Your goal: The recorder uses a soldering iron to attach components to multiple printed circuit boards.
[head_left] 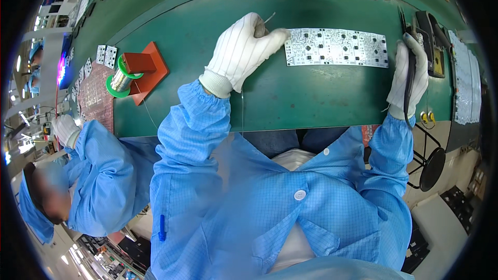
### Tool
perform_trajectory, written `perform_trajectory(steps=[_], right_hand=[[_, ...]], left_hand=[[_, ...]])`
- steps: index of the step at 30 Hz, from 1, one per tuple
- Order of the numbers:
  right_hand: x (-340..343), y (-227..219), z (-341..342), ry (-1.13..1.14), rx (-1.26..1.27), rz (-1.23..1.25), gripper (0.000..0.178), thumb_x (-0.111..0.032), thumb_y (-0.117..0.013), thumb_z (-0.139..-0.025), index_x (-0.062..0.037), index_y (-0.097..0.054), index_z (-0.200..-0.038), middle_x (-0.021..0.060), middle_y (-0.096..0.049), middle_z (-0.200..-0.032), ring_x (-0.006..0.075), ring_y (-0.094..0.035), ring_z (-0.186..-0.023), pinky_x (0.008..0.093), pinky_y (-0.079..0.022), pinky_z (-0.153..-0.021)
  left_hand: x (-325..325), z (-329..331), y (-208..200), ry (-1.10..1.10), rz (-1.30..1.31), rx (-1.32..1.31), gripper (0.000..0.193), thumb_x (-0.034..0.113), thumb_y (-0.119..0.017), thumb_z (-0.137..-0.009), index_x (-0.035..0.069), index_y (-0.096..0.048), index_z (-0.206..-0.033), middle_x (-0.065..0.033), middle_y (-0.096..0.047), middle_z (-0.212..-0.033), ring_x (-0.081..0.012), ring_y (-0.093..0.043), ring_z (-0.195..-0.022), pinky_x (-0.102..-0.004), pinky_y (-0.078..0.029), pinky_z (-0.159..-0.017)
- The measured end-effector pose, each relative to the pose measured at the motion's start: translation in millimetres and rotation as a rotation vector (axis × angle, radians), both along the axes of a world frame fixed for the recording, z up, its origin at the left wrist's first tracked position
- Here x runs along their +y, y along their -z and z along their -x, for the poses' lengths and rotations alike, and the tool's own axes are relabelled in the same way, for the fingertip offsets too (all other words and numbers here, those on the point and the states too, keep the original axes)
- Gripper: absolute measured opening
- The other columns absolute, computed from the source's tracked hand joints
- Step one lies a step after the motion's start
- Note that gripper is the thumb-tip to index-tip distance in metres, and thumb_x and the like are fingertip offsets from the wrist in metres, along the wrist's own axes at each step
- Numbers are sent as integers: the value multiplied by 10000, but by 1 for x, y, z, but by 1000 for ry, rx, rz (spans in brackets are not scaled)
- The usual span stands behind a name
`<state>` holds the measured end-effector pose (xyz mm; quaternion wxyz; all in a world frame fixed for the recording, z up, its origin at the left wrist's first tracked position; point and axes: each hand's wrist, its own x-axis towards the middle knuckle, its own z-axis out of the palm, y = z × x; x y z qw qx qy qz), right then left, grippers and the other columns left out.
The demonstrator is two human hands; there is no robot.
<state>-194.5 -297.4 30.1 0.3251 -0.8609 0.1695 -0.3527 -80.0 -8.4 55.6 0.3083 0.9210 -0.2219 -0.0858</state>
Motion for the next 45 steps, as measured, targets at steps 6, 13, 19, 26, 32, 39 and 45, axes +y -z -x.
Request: perform_trajectory(steps=[6,13,19,26,32,39,45], right_hand=[[63,1,30,-200,-118,-260,311,-8,-703,-876,-22,-585,-1162,82,-658,-951,90,-597,-757,231,-492,-683],[74,11,42,-396,-130,15,237,33,-672,-756,-9,-613,-983,144,-652,-932,193,-629,-737,321,-523,-705],[70,7,29,-466,-57,101,212,-19,-698,-671,-52,-669,-878,86,-706,-815,298,-695,-773,414,-560,-797],[65,10,25,-495,-67,97,212,-32,-715,-671,-58,-669,-875,80,-706,-825,291,-692,-762,413,-564,-797],[66,10,25,-557,-26,70,229,-25,-721,-666,-57,-673,-888,83,-708,-850,291,-688,-774,406,-560,-799],[63,5,26,-522,-21,4,218,13,-697,-703,-40,-664,-912,120,-700,-866,256,-678,-760,359,-548,-755],[23,10,30,-129,-132,-354,199,-7,-591,-904,17,-625,-1099,141,-677,-894,156,-635,-737,256,-510,-643]], left_hand=[[10,4,28,264,123,-601,69,58,-617,-839,36,-587,-896,-118,-614,-822,-311,-608,-736,-389,-511,-645],[-5,20,20,169,152,-442,84,76,-649,-743,69,-568,-761,-118,-634,-787,-309,-636,-669,-388,-514,-580],[-12,17,25,264,147,-427,120,59,-649,-698,63,-570,-788,-112,-637,-870,-313,-622,-662,-384,-512,-590],[-15,17,25,278,117,-386,127,68,-659,-707,51,-581,-807,-132,-644,-916,-326,-629,-708,-388,-514,-617],[-14,16,26,292,94,-370,104,95,-664,-724,53,-594,-788,-127,-650,-927,-318,-633,-717,-389,-519,-624],[-15,12,25,253,92,-388,88,112,-654,-750,65,-592,-791,-108,-633,-823,-314,-631,-687,-398,-525,-626],[-1,-5,33,84,251,-383,140,179,-661,-855,50,-608,-835,-123,-654,-819,-340,-637,-759,-417,-521,-655]])
